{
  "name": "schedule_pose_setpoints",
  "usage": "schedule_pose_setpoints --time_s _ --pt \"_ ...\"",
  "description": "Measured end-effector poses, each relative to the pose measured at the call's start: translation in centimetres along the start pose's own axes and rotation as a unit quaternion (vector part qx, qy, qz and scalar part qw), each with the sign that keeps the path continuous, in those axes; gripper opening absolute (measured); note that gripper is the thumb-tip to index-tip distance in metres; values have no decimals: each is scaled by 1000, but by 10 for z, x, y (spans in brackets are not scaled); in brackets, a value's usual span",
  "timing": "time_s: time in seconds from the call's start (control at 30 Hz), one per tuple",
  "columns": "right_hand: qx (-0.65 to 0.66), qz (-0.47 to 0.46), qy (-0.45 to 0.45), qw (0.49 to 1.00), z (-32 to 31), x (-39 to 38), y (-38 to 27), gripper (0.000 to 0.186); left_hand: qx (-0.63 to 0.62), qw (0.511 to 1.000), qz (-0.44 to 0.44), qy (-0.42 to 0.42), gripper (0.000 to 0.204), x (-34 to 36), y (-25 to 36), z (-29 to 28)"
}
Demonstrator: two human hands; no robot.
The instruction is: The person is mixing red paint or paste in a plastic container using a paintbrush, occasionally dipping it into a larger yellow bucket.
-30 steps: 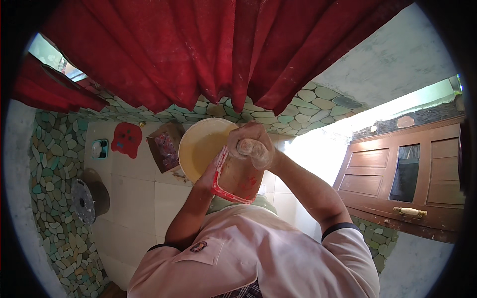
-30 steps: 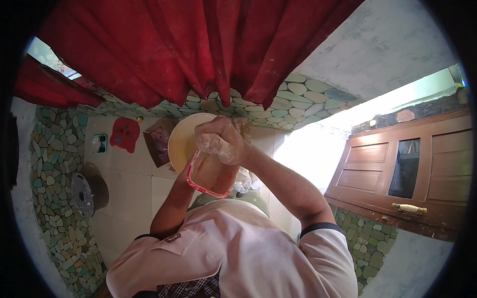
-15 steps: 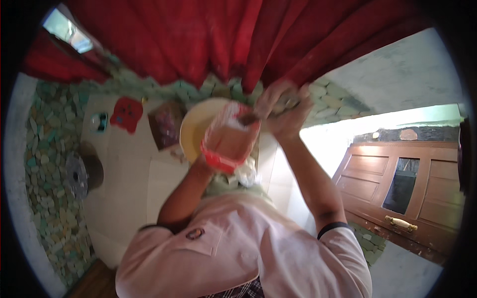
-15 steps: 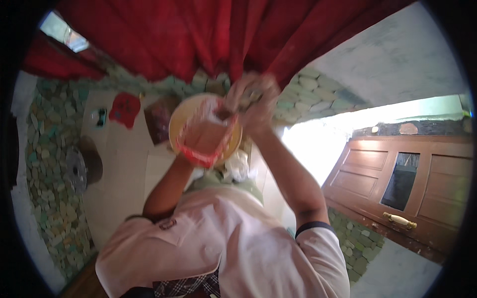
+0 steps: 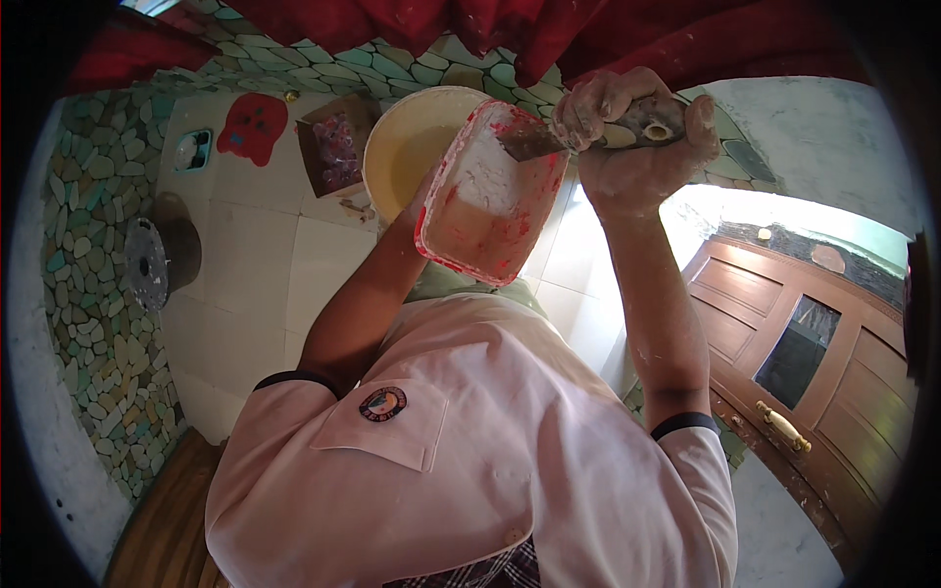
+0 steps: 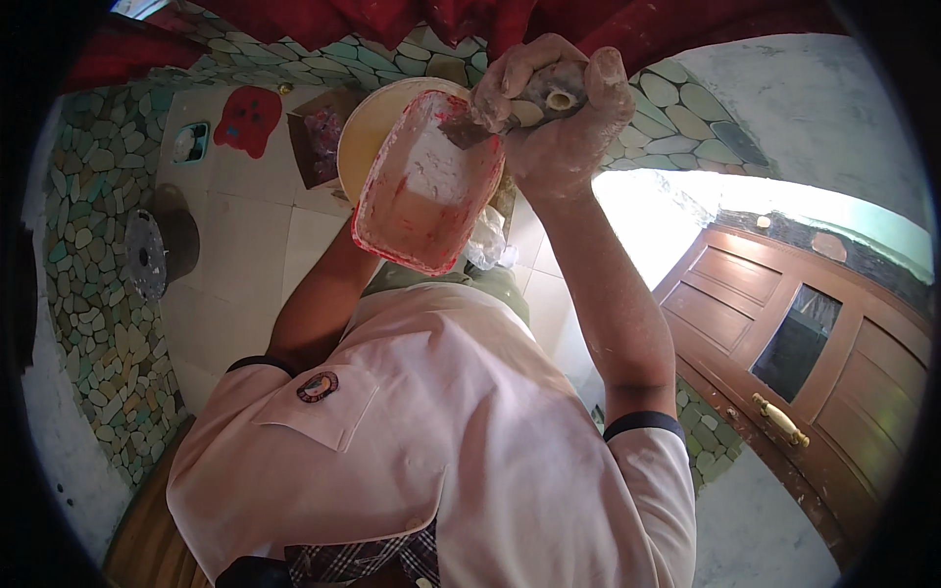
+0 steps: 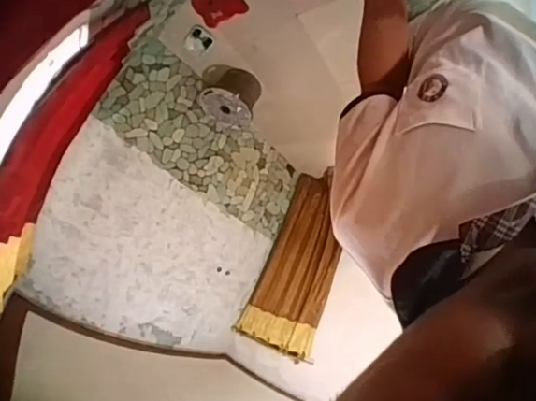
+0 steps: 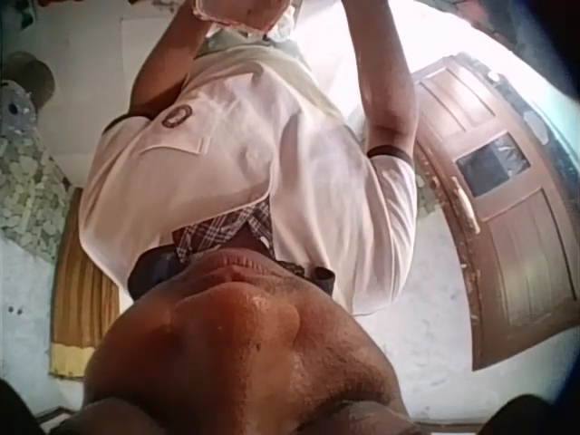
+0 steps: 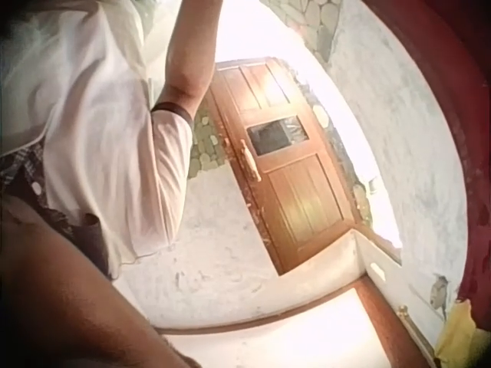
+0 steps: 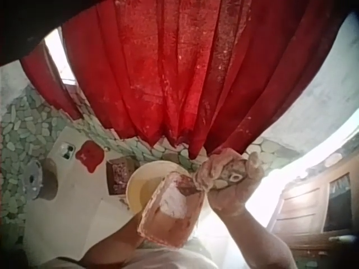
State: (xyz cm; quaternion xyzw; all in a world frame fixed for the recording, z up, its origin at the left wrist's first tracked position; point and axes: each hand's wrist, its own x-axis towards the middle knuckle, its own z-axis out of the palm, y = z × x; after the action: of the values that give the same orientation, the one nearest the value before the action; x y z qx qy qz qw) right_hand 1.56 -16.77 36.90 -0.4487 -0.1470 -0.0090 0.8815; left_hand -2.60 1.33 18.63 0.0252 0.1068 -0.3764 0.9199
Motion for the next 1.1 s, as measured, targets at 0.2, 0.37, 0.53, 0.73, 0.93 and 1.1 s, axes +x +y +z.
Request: schedule_pose_setpoints --time_s 0.2,0.37,0.53,0.73,0.93,1.1 --pt "70 -4 -29 997 6 -10 -14 67 -10 998 -6 -55 56 1 1 -10" --pt "66 -55 -8 996 2 -16 -32 67 -8 994 -12 -105 57 21 14 -18" --pt "44 -93 14 995 -2 -23 -40 66 -69 923 52 376 61 55 17 -69" --pt "10 -97 76 992 4 -40 -52 61 -69 860 98 496 65 80 5 -137" --pt "-17 -109 92 990 -4 -53 -59 59 -122 795 125 581 75 89 -3 -123" --pt "-30 -119 89 988 -3 -54 -60 59 -85 773 149 610 81 88 0 -137"
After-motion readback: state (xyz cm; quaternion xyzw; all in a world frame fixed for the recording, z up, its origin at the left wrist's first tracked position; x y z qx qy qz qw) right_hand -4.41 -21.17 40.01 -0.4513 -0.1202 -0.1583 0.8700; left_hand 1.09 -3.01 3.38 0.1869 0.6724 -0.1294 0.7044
